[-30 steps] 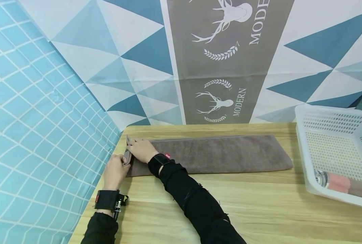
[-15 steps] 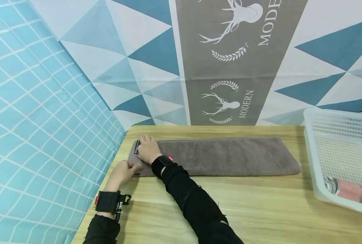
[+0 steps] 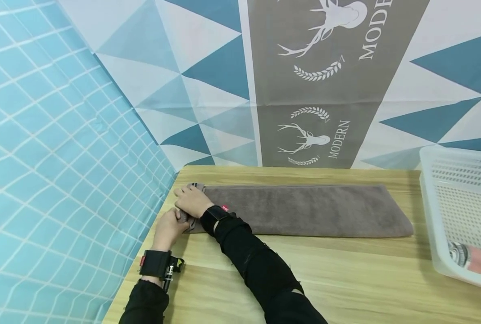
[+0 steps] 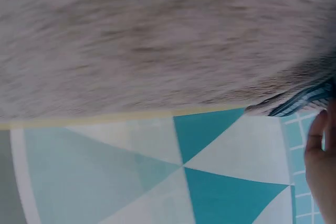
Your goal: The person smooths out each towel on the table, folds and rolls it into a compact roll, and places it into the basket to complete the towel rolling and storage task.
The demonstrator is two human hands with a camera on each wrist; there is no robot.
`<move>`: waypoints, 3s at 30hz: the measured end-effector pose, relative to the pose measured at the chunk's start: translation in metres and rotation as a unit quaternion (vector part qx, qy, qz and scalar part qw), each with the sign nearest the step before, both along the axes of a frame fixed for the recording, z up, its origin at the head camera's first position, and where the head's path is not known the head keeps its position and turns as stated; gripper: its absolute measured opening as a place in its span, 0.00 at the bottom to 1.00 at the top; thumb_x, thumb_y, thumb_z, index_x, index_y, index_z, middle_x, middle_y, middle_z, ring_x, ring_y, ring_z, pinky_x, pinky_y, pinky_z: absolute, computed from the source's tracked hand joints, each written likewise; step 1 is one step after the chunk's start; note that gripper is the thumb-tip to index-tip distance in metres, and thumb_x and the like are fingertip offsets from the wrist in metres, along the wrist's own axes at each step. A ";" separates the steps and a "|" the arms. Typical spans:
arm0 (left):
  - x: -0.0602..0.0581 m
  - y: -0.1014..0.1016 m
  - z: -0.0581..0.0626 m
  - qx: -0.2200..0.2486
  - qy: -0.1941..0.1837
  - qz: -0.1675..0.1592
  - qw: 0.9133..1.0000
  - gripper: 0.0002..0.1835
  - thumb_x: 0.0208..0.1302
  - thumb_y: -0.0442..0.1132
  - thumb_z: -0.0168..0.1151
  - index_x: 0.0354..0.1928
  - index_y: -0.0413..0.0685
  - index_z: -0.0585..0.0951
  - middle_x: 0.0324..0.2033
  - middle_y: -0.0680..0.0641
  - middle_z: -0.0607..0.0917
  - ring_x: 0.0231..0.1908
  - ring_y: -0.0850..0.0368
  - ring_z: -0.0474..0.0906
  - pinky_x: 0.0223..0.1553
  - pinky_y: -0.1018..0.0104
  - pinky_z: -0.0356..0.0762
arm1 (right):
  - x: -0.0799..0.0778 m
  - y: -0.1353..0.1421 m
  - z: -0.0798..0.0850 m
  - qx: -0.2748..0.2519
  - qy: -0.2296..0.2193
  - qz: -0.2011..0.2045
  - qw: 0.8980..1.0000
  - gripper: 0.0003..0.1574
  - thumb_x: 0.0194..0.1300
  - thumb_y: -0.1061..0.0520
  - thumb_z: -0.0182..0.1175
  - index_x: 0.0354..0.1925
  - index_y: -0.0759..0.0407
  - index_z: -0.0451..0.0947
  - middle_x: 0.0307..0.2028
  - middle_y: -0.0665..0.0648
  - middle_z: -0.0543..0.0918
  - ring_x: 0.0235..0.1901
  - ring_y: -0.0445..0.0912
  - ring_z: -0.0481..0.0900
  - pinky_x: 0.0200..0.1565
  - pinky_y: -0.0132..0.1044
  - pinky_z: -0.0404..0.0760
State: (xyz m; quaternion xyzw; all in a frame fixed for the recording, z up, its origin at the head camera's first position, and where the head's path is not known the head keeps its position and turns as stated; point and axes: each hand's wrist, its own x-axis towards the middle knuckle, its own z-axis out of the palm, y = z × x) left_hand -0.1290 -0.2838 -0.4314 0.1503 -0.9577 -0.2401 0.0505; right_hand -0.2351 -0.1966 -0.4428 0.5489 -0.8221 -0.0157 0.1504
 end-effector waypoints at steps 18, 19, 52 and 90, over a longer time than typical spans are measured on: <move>-0.028 0.067 0.013 -0.049 -0.014 -0.208 0.977 0.11 0.58 0.29 0.68 0.33 0.45 0.74 0.28 0.48 0.77 0.29 0.54 0.74 0.33 0.60 0.72 | -0.036 0.097 0.014 -0.020 -0.048 -0.036 0.998 0.14 0.77 0.60 0.50 0.53 0.52 0.79 0.53 0.52 0.82 0.53 0.50 0.75 0.60 0.40 0.73; -0.028 0.069 0.012 -0.038 -0.021 -0.215 0.976 0.08 0.62 0.31 0.66 0.34 0.45 0.74 0.29 0.48 0.77 0.28 0.55 0.74 0.33 0.61 0.72 | -0.035 0.100 0.015 -0.020 -0.059 -0.040 0.997 0.14 0.78 0.60 0.48 0.53 0.53 0.79 0.53 0.53 0.82 0.52 0.50 0.75 0.59 0.40 0.73; -0.021 0.136 0.013 -0.116 -0.006 -0.116 0.986 0.25 0.59 0.50 0.73 0.42 0.31 0.80 0.33 0.35 0.84 0.33 0.40 0.84 0.34 0.52 0.82 | -0.029 0.153 0.008 -0.017 -0.082 -0.114 0.990 0.22 0.76 0.59 0.52 0.65 0.50 0.73 0.62 0.59 0.76 0.56 0.52 0.78 0.49 0.45 0.81; -0.013 0.193 0.006 -0.115 0.116 -0.199 0.966 0.20 0.61 0.46 0.71 0.49 0.42 0.79 0.47 0.43 0.81 0.48 0.44 0.74 0.48 0.51 0.70 | -0.019 0.184 0.036 -0.121 -0.283 -0.372 0.876 0.28 0.69 0.53 0.60 0.61 0.68 0.69 0.52 0.67 0.79 0.43 0.58 0.82 0.41 0.47 0.81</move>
